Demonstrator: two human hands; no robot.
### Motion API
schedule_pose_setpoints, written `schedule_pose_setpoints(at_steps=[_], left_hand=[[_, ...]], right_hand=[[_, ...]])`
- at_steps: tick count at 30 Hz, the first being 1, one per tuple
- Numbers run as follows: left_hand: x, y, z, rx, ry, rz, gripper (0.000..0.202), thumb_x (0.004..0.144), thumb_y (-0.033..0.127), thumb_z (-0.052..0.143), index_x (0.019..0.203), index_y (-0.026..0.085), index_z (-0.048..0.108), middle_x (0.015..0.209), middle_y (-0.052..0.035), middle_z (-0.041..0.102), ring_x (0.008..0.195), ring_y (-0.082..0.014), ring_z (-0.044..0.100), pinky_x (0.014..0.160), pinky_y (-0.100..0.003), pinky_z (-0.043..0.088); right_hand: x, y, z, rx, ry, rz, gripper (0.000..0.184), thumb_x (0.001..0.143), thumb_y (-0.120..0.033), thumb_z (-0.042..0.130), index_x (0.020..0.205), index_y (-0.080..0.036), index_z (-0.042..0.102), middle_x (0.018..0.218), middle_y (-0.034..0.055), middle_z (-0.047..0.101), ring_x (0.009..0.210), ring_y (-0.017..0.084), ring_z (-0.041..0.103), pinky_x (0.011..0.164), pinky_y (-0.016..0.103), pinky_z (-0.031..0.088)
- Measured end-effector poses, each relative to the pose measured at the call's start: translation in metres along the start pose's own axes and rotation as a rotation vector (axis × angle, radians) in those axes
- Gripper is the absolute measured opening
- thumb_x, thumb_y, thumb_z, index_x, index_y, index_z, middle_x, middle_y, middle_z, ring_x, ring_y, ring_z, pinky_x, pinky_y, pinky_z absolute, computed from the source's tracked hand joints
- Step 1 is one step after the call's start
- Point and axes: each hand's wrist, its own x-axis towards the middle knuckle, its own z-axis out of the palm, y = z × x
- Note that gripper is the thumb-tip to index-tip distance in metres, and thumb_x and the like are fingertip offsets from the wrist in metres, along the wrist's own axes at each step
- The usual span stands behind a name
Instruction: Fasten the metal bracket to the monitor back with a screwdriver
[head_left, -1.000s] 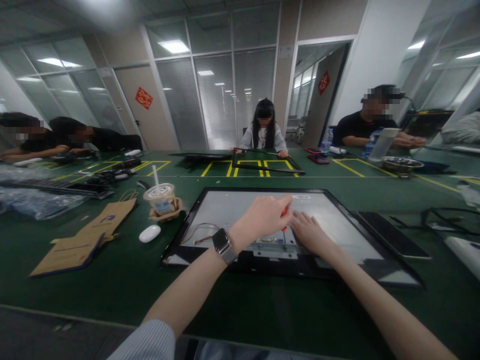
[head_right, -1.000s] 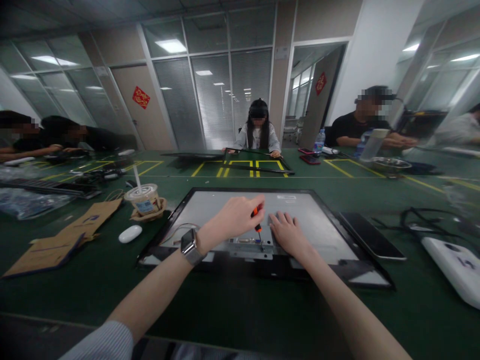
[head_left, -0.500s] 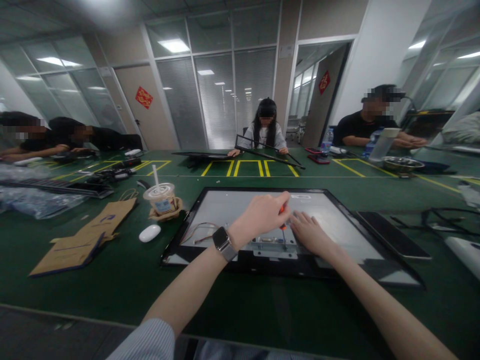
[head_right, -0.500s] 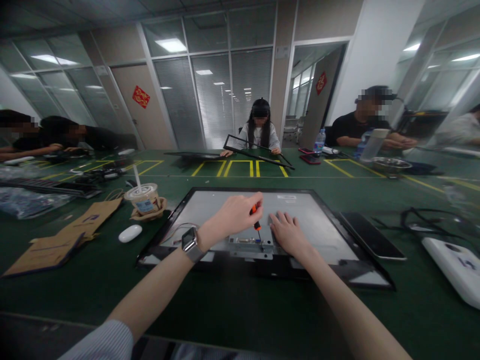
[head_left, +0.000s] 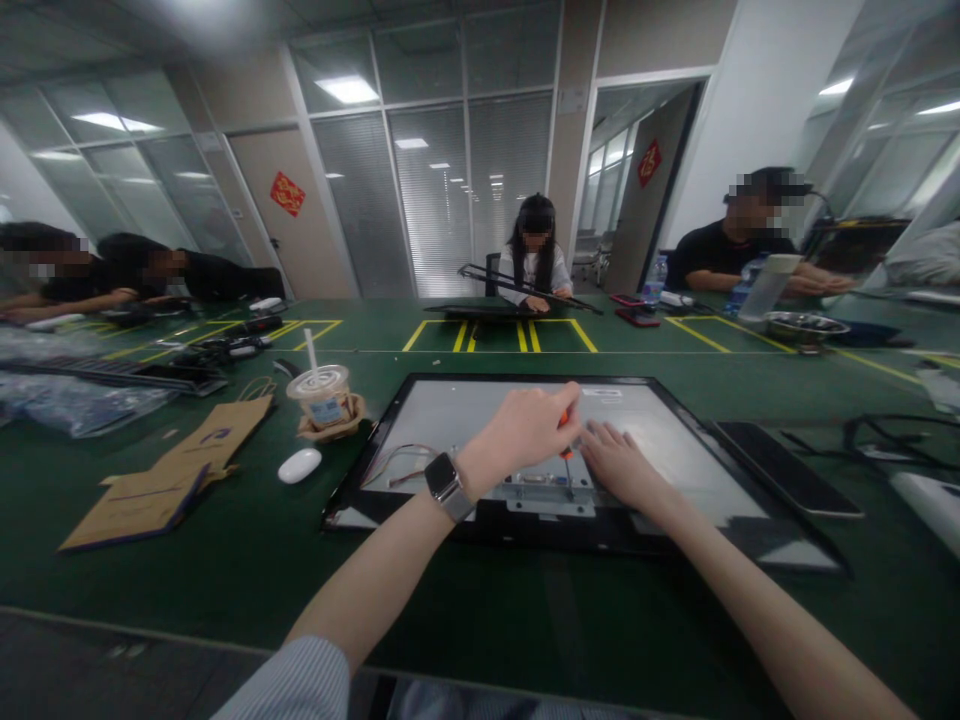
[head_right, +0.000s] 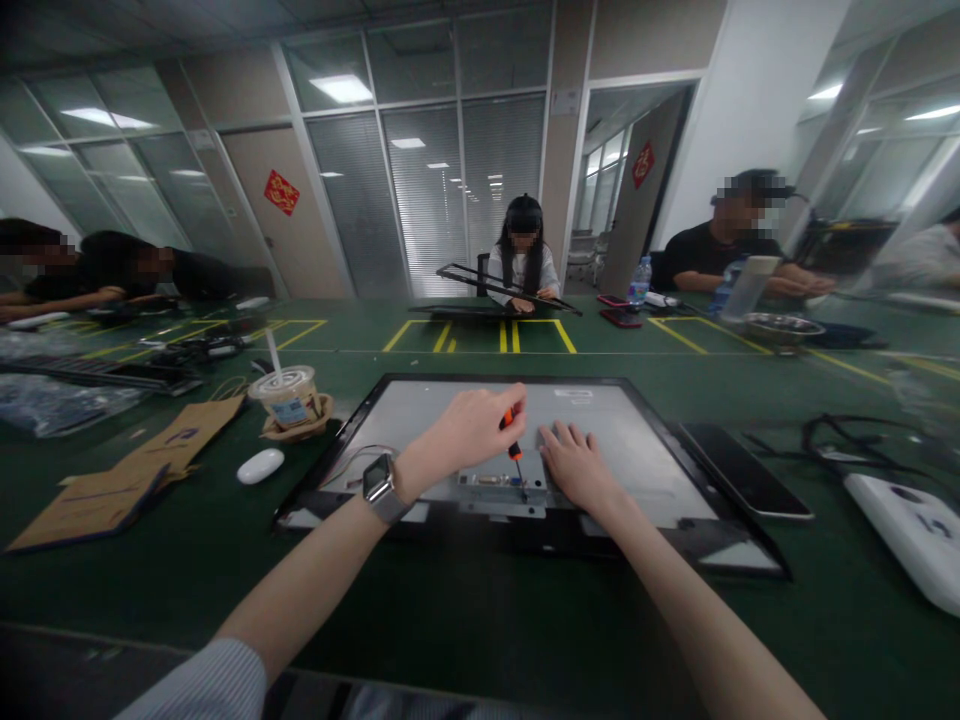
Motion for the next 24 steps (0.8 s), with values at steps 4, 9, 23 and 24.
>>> schedule_pose_setpoints(at_steps=[4,9,23,24], left_hand=[[-0.0001,0.0014,-0.0024,0.003,0.003,0.002,0.018,0.097,0.03,0.044,0.104,0.019,0.056,0.077,-0.0024,0.069,0.065,-0.0174,0.063,0.056,-0.029,0.032],[-0.0005,0.0018,-0.0045,-0.006,0.001,0.004,0.017,0.097,0.03,0.044,0.103,0.02,0.056,0.076,-0.0023,0.069,0.064,-0.0174,0.062,0.055,-0.03,0.029],[-0.0002,0.0005,-0.0017,-0.013,0.004,0.012,0.017,0.097,0.029,0.044,0.104,0.019,0.056,0.077,-0.0026,0.069,0.066,-0.0176,0.063,0.057,-0.029,0.033],[-0.0002,0.0005,-0.0014,-0.013,0.007,0.014,0.017,0.097,0.03,0.044,0.104,0.019,0.056,0.077,-0.0025,0.069,0.066,-0.0175,0.063,0.057,-0.029,0.033]], right_hand=[[0.0001,-0.0009,0.0001,-0.006,0.001,0.014,0.048,0.101,-0.02,0.029,0.143,-0.015,0.051,0.148,0.0213,0.052,0.135,0.036,0.047,0.105,0.058,0.041],[0.0006,-0.0005,0.0016,-0.003,0.005,0.015,0.048,0.101,-0.02,0.03,0.145,-0.015,0.05,0.148,0.0216,0.051,0.135,0.036,0.047,0.105,0.058,0.041],[0.0007,-0.0012,0.0008,-0.002,0.009,0.022,0.048,0.102,-0.02,0.031,0.145,-0.015,0.051,0.148,0.0215,0.051,0.134,0.037,0.048,0.105,0.058,0.04],[0.0006,-0.001,0.001,0.0,0.017,0.019,0.047,0.102,-0.021,0.031,0.144,-0.016,0.051,0.147,0.0215,0.052,0.134,0.036,0.048,0.105,0.058,0.041]])
